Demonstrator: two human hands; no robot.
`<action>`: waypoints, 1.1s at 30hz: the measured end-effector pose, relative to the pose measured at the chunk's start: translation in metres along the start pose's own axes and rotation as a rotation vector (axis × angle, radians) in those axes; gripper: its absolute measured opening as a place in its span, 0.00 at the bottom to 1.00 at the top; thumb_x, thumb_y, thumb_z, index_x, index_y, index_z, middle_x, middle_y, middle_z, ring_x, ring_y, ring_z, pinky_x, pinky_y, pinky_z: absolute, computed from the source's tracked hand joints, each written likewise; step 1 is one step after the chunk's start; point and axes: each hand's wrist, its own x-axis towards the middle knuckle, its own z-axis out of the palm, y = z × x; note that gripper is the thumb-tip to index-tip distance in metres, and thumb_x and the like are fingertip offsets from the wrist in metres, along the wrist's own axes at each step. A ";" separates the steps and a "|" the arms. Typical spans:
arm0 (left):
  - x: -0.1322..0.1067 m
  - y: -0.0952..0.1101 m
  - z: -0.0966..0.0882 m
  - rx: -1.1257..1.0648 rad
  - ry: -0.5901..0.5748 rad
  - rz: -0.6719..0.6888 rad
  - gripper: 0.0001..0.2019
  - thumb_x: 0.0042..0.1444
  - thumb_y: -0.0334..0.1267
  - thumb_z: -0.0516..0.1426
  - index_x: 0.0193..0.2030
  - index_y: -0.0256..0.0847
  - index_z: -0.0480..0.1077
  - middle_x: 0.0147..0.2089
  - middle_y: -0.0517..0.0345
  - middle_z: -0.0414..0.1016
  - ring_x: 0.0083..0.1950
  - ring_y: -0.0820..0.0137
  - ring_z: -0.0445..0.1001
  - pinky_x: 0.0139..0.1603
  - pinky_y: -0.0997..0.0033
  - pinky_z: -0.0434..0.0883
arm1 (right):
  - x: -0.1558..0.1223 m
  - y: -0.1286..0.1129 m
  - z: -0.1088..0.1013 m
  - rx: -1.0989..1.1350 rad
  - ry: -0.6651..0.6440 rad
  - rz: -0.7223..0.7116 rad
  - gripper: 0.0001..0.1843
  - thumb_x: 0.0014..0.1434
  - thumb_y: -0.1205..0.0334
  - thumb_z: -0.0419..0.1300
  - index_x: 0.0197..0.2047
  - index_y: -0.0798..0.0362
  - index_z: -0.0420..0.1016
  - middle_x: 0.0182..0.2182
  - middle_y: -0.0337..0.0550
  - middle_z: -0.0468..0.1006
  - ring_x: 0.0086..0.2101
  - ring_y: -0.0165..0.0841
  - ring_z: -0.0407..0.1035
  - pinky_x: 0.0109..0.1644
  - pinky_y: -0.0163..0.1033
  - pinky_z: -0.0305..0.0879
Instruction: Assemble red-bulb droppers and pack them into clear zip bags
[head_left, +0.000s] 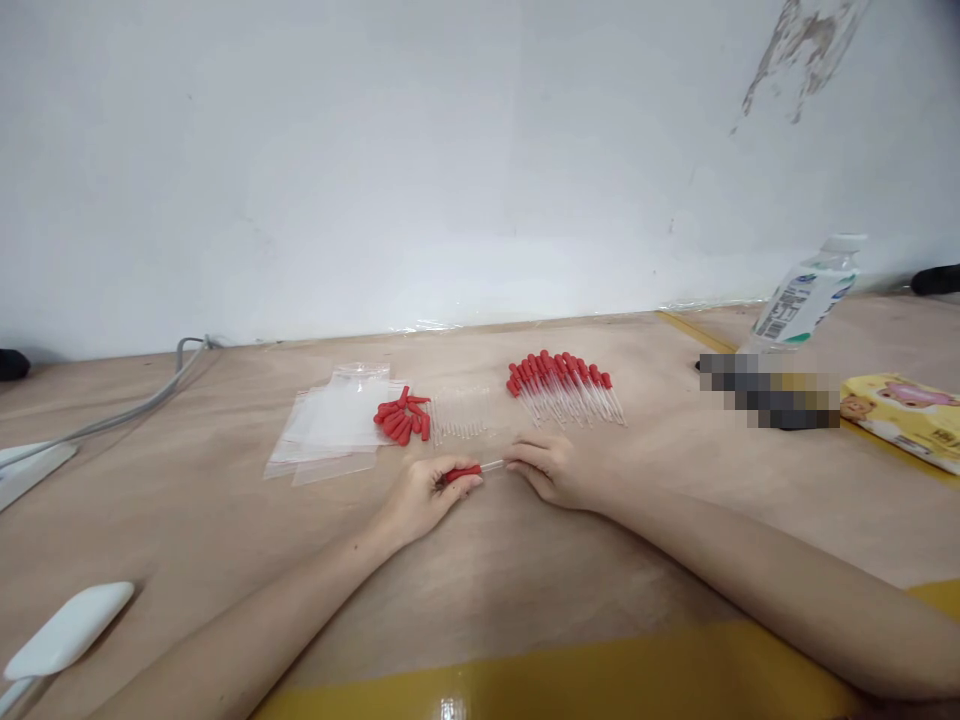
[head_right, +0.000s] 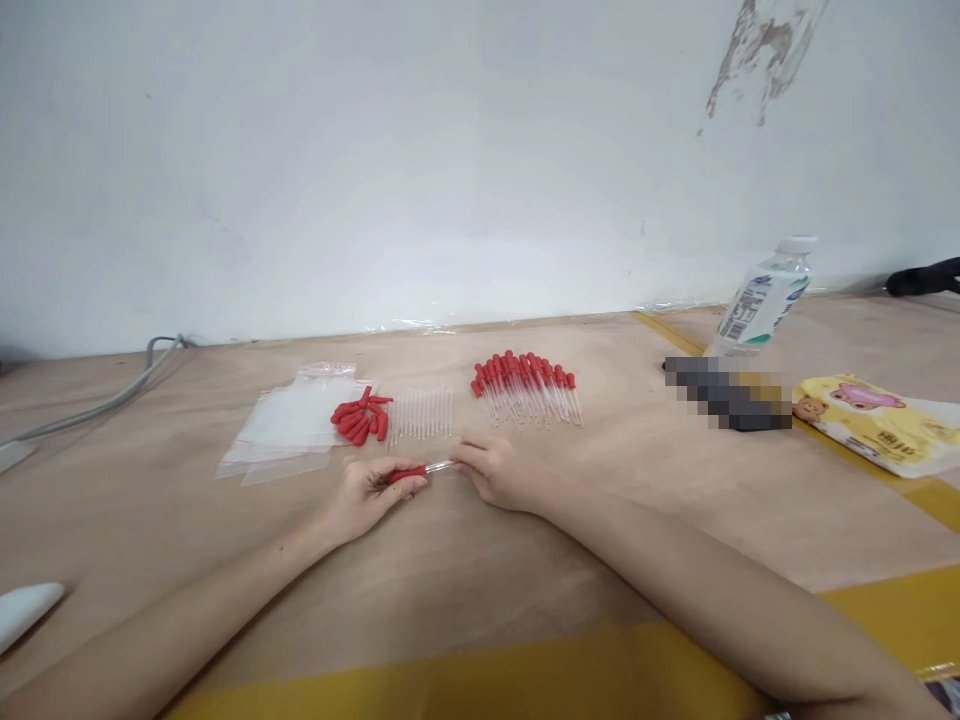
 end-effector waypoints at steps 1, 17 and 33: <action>0.000 0.001 0.001 -0.006 -0.010 -0.004 0.10 0.56 0.42 0.55 0.37 0.39 0.74 0.25 0.60 0.75 0.25 0.72 0.72 0.27 0.75 0.70 | -0.001 0.000 0.003 -0.010 0.003 -0.008 0.13 0.63 0.64 0.46 0.38 0.54 0.71 0.30 0.44 0.72 0.29 0.29 0.65 0.32 0.33 0.62; 0.001 -0.003 -0.003 0.218 0.109 0.236 0.08 0.56 0.38 0.56 0.40 0.41 0.73 0.33 0.57 0.78 0.30 0.71 0.75 0.32 0.72 0.72 | 0.011 -0.017 -0.005 -0.129 -0.132 0.095 0.12 0.60 0.64 0.50 0.35 0.53 0.75 0.32 0.44 0.72 0.31 0.30 0.65 0.34 0.35 0.59; 0.003 -0.005 -0.008 0.231 -0.043 0.222 0.13 0.58 0.38 0.53 0.47 0.40 0.72 0.48 0.50 0.75 0.50 0.64 0.73 0.51 0.61 0.71 | 0.041 0.082 -0.033 -0.239 0.016 0.918 0.19 0.52 0.57 0.54 0.13 0.53 0.62 0.15 0.40 0.67 0.21 0.30 0.63 0.25 0.34 0.53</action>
